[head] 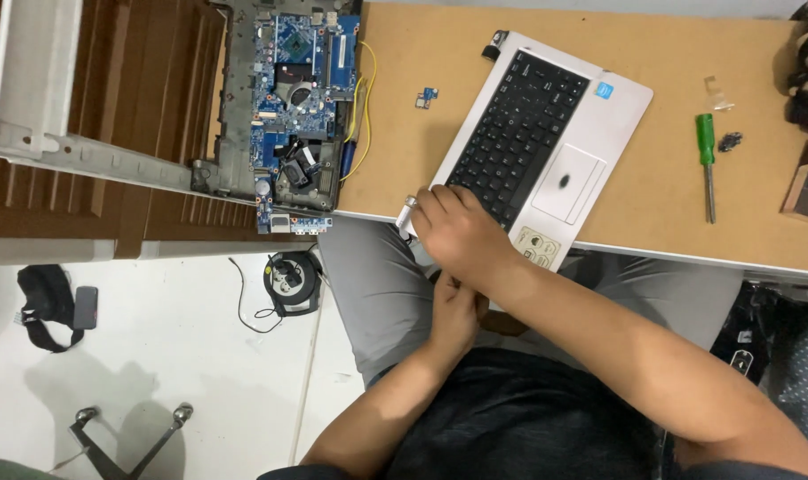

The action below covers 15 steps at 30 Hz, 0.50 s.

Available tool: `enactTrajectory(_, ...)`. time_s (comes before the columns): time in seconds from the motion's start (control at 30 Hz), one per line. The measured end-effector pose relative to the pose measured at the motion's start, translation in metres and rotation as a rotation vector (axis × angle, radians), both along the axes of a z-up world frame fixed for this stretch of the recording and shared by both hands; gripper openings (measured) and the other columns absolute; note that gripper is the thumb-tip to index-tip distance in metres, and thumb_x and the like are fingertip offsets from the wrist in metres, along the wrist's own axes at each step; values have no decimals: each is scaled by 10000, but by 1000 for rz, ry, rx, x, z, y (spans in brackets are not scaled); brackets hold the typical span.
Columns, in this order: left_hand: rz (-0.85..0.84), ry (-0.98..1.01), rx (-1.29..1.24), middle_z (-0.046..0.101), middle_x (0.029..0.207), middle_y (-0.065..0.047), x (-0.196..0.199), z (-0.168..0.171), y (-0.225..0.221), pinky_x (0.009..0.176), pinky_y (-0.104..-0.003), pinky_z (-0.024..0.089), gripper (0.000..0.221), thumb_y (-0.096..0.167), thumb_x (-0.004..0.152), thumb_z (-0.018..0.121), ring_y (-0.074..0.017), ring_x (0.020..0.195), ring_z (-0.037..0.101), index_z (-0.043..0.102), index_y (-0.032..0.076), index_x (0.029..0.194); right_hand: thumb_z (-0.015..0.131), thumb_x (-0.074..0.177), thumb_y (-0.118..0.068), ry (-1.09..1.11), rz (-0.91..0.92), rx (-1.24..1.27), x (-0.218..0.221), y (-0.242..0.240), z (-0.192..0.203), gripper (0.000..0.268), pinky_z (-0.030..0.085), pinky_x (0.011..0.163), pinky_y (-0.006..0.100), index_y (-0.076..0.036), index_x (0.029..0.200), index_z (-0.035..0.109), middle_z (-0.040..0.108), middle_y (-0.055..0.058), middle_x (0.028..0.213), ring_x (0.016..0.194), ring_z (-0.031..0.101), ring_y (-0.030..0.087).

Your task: The person disassembles a laptop by removing the keyboard and internal components, then applies a cleaning solution and scrubs the chassis with a brush.

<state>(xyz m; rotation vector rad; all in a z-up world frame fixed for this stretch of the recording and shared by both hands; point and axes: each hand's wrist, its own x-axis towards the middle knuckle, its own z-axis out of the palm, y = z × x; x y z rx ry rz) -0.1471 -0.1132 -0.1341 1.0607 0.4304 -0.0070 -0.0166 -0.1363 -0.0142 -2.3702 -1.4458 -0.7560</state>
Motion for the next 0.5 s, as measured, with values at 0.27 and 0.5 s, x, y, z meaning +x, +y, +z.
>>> enactTrajectory(0.27, -114, -3, 95, 606, 726, -115, -21, 57, 71, 504, -326, 434, 199, 177, 968, 590, -187, 513, 557, 645, 2, 1044, 606, 969, 20, 0, -5, 48, -11, -6, 12, 97, 400, 1128, 634, 45, 1013, 689, 688, 201, 1014, 993, 690, 333)
enactTrajectory(0.5, -34, -7, 508, 478, 700, -106, 28, 161, 141, 609, -290, 366, 458, 361, 979, 333, -205, 700, 451, 639, 27, 917, 573, 1001, 23, -28, -102, -61, -29, -5, 16, 139, 424, 1063, 579, 60, 1086, 677, 649, 203, 1077, 1047, 654, 311)
